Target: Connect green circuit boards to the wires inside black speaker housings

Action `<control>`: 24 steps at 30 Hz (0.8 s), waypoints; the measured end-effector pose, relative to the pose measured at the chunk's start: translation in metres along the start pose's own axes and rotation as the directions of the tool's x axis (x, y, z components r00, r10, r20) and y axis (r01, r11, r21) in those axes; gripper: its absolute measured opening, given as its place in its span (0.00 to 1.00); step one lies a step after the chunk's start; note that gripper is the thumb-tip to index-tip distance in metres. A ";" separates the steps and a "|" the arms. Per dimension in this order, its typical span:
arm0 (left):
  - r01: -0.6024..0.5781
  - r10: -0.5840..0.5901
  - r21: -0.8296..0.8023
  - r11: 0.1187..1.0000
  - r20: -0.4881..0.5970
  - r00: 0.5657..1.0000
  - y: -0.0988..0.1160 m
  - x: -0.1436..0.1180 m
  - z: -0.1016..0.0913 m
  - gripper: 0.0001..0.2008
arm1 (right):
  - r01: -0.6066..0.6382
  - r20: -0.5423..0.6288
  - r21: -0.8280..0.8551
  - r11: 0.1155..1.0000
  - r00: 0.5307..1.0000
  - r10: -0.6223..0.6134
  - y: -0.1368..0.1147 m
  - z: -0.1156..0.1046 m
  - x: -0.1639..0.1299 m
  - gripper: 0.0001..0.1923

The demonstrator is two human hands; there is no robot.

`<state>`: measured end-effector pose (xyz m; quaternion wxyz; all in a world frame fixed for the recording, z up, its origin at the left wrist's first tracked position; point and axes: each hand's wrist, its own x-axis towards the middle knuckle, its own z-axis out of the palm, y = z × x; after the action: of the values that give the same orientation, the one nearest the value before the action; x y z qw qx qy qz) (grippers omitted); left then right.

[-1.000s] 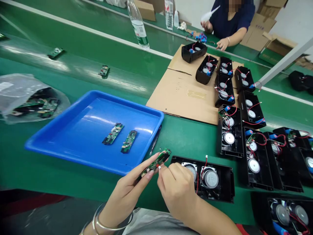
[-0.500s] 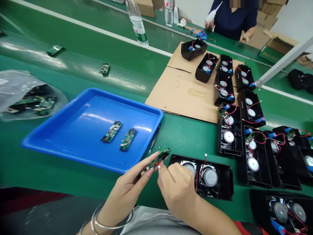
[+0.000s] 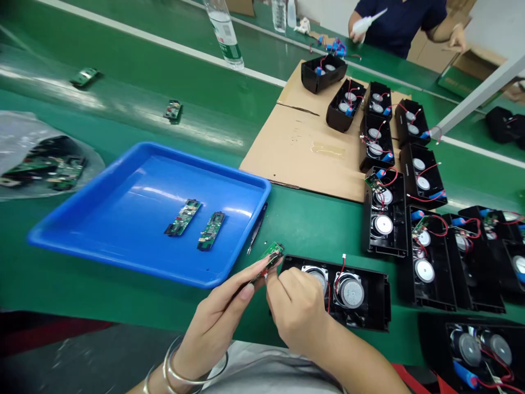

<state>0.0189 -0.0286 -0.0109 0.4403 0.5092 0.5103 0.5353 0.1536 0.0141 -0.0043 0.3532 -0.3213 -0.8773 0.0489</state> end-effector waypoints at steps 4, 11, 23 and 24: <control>-0.097 0.095 0.033 0.995 0.034 0.995 0.002 0.001 0.002 0.20 | 0.002 0.023 0.005 1.000 1.000 -0.002 0.001 -0.003 -0.001 0.12; 0.114 -0.112 -0.048 0.992 0.053 0.992 -0.006 0.002 0.000 0.13 | -0.027 0.097 0.022 0.999 0.995 0.025 0.007 -0.005 -0.001 0.14; 0.576 -0.529 -0.167 0.800 0.256 0.809 -0.011 0.002 -0.029 0.22 | -0.214 0.547 0.107 0.971 0.828 0.122 0.039 -0.088 -0.047 0.15; 0.606 -0.555 -0.173 0.776 0.269 0.787 -0.012 0.000 -0.030 0.21 | -0.203 0.582 0.086 0.975 0.805 0.116 0.040 -0.091 -0.053 0.14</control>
<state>-0.0113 -0.0302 -0.0221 0.6945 0.3181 0.5235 0.3774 0.2629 0.0010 0.0194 0.0895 -0.3379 -0.9067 0.2360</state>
